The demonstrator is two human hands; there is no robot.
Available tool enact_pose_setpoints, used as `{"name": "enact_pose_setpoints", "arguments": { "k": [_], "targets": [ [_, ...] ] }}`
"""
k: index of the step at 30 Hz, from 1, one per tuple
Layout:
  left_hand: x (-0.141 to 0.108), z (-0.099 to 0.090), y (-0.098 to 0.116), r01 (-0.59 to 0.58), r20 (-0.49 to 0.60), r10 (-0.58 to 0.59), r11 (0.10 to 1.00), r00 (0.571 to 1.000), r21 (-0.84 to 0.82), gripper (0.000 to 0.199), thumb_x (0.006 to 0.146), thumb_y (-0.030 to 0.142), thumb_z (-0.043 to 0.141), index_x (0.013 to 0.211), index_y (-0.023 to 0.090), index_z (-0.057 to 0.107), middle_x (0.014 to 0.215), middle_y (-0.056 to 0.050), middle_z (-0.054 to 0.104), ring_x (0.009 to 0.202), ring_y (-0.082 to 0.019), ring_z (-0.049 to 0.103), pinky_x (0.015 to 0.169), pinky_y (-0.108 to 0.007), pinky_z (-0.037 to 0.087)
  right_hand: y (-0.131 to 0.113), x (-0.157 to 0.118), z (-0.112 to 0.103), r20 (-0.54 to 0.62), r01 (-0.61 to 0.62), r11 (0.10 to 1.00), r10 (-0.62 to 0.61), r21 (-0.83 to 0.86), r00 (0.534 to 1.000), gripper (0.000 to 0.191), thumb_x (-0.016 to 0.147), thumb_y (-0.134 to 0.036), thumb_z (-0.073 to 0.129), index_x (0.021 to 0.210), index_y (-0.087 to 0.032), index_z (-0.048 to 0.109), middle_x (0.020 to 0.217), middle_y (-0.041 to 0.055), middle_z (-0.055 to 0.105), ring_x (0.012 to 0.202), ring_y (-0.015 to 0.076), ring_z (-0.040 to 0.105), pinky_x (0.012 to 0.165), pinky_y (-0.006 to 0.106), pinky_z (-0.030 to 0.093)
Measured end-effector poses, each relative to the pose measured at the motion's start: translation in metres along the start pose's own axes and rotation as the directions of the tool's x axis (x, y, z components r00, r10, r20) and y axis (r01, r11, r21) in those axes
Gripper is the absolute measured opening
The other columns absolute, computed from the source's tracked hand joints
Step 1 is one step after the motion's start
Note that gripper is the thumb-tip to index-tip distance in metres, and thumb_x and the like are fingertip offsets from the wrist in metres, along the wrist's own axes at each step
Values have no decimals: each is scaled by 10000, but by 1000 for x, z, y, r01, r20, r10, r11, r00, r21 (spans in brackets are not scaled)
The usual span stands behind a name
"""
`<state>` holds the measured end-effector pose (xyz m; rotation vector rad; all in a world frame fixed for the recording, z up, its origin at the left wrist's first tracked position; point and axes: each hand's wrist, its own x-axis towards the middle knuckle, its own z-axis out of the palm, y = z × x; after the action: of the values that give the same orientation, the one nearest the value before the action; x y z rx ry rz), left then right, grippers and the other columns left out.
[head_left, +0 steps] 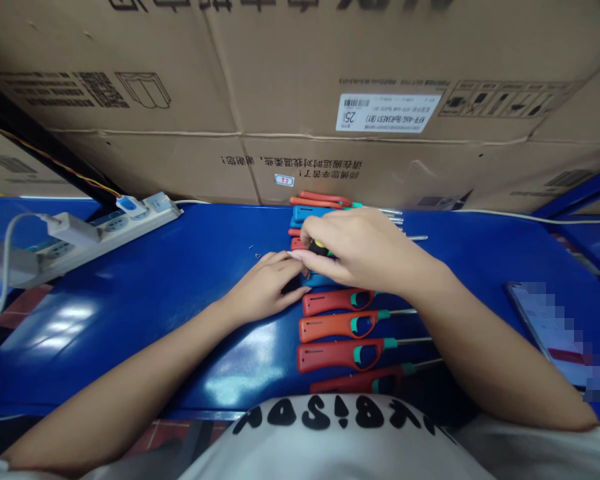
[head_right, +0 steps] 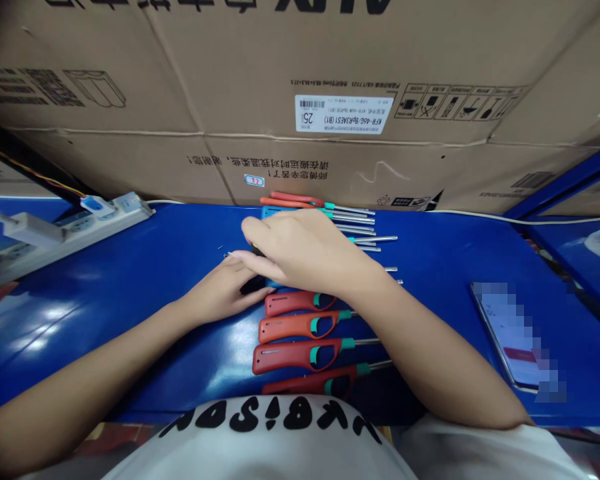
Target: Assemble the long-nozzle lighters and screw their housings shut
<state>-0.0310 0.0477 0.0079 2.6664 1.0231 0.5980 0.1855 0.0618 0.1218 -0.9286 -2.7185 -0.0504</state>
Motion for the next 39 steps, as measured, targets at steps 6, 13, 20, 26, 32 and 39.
{"name": "enact_pose_setpoints", "arguments": {
  "k": [6,13,20,26,32,39],
  "targets": [
    [0,0,0,2,7,-2,1000,1000,5,252,1004,397,553,1095,177,633,1058,-113,707,994,-289,637,879,-445,500,-3,0,-1,-16,51,999,-51,-14,999,291,1011,-341,456,1084,-134,647,1035,109,727,916,244,669,699,324,383],
    [1,1,-1,-12,3,12,1000,1000,-23,236,1004,378,581,1130,181,613,1159,-120,699,1060,-281,645,919,-437,500,-2,-1,0,-2,18,999,-18,41,1000,290,1026,-304,420,1139,-134,626,1093,116,727,957,246,671,743,332,403],
    [1,1,-2,-10,6,11,999,1000,-48,246,1004,372,590,1154,179,614,1174,-120,704,1084,-280,653,935,-431,496,-2,0,-1,-4,-23,999,23,29,1000,295,1037,-328,425,1139,-138,625,1079,105,727,930,237,664,716,327,376],
    [1,1,-1,5,0,-5,999,1000,-43,240,988,371,615,1141,188,639,1157,-110,711,1069,-277,660,937,-430,490,-4,1,-2,15,-31,999,31,26,999,258,1028,-305,434,1099,-151,629,1037,86,734,893,231,664,681,320,339],
    [1,0,-2,4,3,-4,999,1000,-40,237,987,374,614,1139,194,642,1144,-107,715,1057,-274,662,928,-436,495,-4,0,-4,33,-31,999,30,10,999,246,1028,-278,419,1087,-155,624,1069,89,729,901,226,660,664,324,331],
    [2,-1,1,18,17,-17,998,1000,-65,240,981,355,626,1156,192,646,1176,-108,717,1092,-279,665,947,-438,495,-6,1,0,6,-78,997,78,-4,997,287,1042,-291,390,1149,-133,603,1102,115,733,876,221,673,651,317,348]
  ]
}}
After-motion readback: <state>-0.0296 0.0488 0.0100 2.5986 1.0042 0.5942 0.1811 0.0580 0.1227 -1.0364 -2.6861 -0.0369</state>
